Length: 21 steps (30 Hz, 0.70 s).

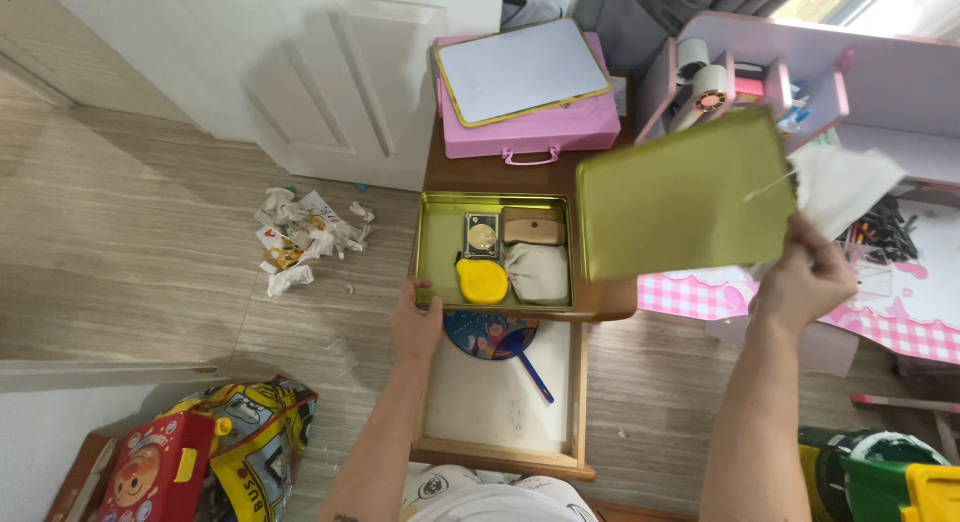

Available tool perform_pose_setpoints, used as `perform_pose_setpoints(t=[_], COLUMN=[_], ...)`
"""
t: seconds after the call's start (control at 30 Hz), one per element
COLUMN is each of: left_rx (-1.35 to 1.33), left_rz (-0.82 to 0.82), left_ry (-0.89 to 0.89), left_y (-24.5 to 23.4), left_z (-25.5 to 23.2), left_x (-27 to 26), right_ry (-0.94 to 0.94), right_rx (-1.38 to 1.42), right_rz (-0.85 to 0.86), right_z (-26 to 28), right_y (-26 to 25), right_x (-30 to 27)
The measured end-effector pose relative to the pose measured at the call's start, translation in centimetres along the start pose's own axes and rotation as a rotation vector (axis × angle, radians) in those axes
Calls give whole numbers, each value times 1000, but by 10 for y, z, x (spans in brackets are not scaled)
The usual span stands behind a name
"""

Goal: The person kneels by a wooden drawer unit and wipes the inside of an open drawer with a white cloth. They remove a colorful hand fan, wipe it on both sides, and place it back in the drawer. They then open a gold tin, remove small items, wipe the tin interior and lid, and set the items aside.

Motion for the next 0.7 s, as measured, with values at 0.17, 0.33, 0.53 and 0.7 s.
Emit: perform_pose_setpoints(t=[0.17, 0.33, 0.53, 0.7], left_rx=[22, 100, 1, 49], left_rz=[56, 158, 170, 182], left_ry=[37, -79, 81, 85], left_y=[-2, -4, -15, -14], left_z=[-7, -17, -36, -36], left_x=[5, 8, 2, 3], right_ry=[166, 234, 532, 731], right_rx=[295, 485, 624, 696], right_rz=[-70, -43, -42, -126], right_z=[-48, -125, -194, -223], right_y=[46, 124, 217, 255], right_x=[23, 17, -27, -70])
Point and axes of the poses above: each hand's wrist, its own x-axis towards the middle knuckle, its own y-axis out of the palm, z = x × y, the point moved 7 cm from there along x, towards the middle knuckle, and after that the axes turned 11 degrees about -y, right-handed, at the moved point
